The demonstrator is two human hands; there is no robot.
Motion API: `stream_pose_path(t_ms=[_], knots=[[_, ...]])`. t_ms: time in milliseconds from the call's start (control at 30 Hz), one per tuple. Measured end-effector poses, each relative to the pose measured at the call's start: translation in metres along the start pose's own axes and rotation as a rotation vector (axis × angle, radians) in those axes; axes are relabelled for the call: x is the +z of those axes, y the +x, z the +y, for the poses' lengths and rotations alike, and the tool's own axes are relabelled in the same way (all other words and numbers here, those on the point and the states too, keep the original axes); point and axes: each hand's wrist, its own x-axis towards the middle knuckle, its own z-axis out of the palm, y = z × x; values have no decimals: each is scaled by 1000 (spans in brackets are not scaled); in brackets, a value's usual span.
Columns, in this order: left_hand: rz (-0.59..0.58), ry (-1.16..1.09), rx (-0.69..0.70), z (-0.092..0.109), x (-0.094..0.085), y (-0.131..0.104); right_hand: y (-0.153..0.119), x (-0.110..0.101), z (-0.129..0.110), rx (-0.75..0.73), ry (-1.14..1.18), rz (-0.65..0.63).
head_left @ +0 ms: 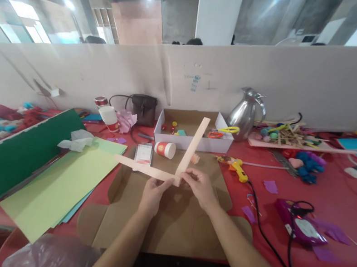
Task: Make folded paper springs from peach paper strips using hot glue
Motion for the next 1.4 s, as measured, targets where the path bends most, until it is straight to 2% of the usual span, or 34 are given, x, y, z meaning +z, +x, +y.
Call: stream_pose_path(t_ms=[200,567,733,933,1133,1200,1400], knots=[[-40,-39,-35,0,-2,2,1,0,3,-12,19,12],[41,-6,-43,-8,-5,4,2,0,4,-18,66,-13],[-14,-16,-57,-8,-5,5,3,2,8,-15,68,6],[14,0,-48,-12,-7,7,1,4,5,-19,27,-3],[46,28,-47,-11,-7,7,-1,4,3,-4,91,-119],[43,13,-49,-10,-6,7,-1,5,5,3,100,-121],[28,-76,-131,-6,-5,7,-3,5,3,56,107,-84]])
